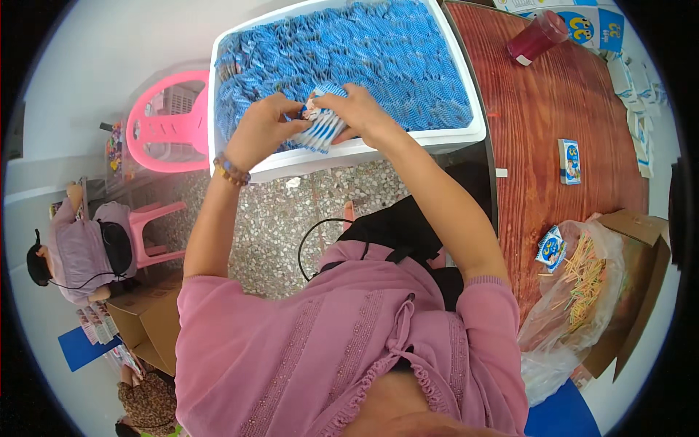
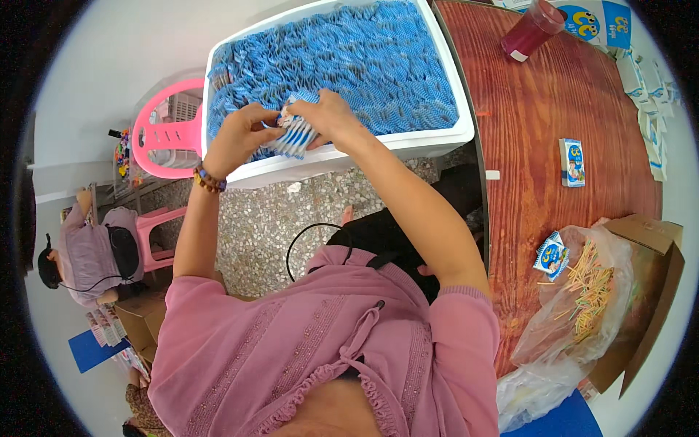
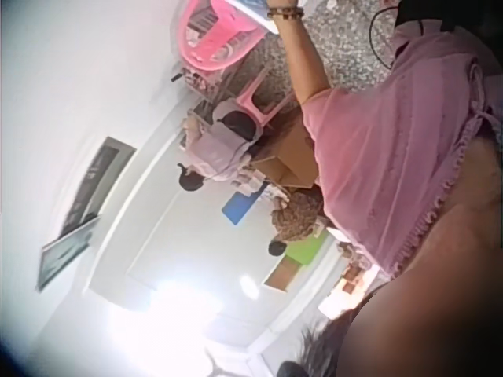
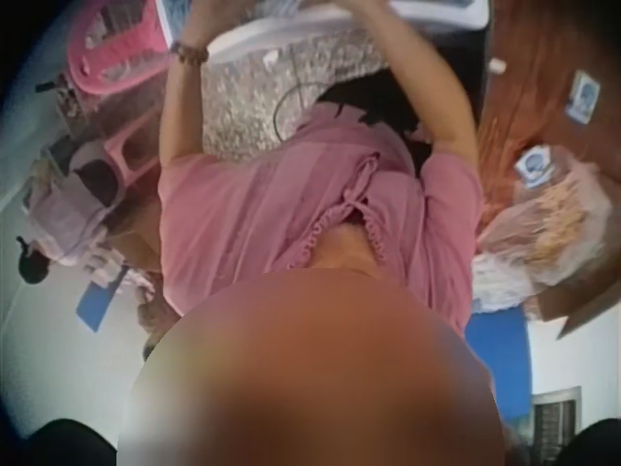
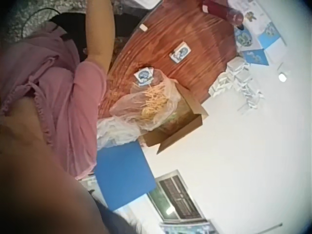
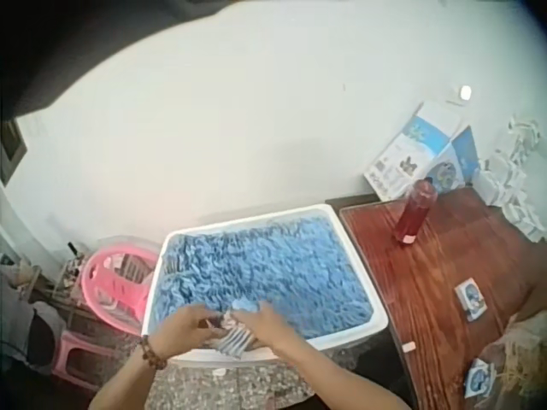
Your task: Bundling small blue toy packets together using rubber bands.
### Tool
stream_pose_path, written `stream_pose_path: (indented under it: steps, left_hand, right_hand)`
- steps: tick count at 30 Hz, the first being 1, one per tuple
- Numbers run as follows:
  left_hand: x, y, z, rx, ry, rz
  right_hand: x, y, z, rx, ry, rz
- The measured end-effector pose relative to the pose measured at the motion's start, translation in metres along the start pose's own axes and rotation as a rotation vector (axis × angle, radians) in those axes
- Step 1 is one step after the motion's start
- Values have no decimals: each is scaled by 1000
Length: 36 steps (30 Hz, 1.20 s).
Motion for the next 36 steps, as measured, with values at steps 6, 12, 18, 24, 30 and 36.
stream_pose_path:
  steps: [6, 12, 18, 24, 30, 36]
  left_hand:
    - [-47, -19, 35, -167, 77, 2]
    - [-46, -18, 60, -124, -85, 11]
    - [-57, -1, 72, -80, 177, -45]
    - [-60, 4, 92, -273, 219, 6]
    - [-66, -8, 106, -409, 147, -36]
    - [-62, -1, 87, -279, 59, -62]
  right_hand:
    - [38, -28, -2, 36, 4, 162]
    - [53, -39, -18, 24, 236, 53]
    - [29, -21, -11, -9, 770, -131]
    - [26, 7, 5, -36, 1102, -145]
    - [26, 8, 3, -67, 1150, -210]
    - [-3, 22, -20, 10, 1054, -366]
Point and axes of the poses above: each hand's wrist, its own y-axis away from the middle knuckle, its own z-axis out of the palm, x = y × z, the point moved 10 cm from there along -y, towards the middle knuckle, and after that the axes turned 2 degrees about -y, right-handed, at the moved point
